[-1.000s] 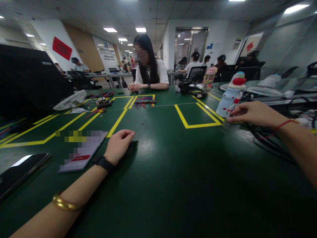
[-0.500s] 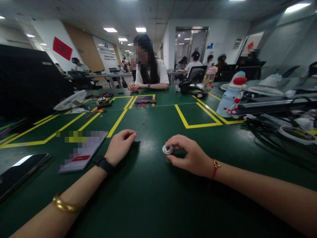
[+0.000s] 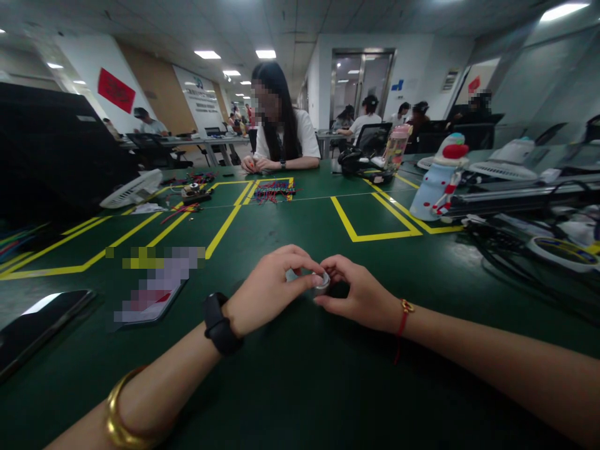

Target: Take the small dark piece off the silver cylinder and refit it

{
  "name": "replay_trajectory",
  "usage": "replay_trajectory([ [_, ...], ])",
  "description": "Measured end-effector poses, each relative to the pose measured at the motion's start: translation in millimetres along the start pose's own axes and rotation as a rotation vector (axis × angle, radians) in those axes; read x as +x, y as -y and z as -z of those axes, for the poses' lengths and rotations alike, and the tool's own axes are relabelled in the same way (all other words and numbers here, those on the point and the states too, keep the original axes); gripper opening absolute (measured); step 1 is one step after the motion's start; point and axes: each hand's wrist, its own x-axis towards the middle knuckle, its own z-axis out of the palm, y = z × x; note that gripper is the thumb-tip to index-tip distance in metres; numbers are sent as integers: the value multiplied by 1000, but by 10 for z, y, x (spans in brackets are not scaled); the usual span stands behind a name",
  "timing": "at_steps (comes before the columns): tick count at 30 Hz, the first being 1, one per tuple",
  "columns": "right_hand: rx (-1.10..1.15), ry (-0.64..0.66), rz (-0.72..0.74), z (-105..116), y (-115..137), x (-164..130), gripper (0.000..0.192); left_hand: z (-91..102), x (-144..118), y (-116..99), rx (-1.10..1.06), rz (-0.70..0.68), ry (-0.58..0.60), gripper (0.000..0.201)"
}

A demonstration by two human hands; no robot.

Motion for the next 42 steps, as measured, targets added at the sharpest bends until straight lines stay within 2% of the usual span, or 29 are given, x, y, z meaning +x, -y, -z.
replay_trajectory([
  [4,-50,-9,5,5,1,-7,37,3,-6,-31,-40,35,-59,18],
  [8,-108,-71,-40,3,-16,-20,35,34,-59,71,-79,69,-143,21],
  [11,-96,-78,-63,-1,-24,-27,34,6,-108,202,-53,79,-91,20],
  [15,-97,-80,-56,-3,-26,-26,35,-136,-137,298,-27,50,15,16],
  [20,-108,-75,-50,0,-26,-15,36,-236,-121,290,46,41,7,17],
  [24,-101,-68,-36,-9,-2,-20,38,-134,-118,310,-11,83,-7,28],
  [29,-166,-52,-72,107,14,-37,32,140,-157,560,-55,295,-181,38],
  [32,-295,-148,-184,447,-76,-23,33,253,-176,797,-100,424,-301,44],
  [35,-588,-249,-348,1049,-265,-23,35,272,-174,951,-171,464,-397,47],
  [39,-964,-262,-593,1937,-554,-138,36,237,-161,966,-122,452,-386,46],
  [42,-984,-211,-806,2368,-722,-297,33,225,-156,940,-86,452,-387,46],
])
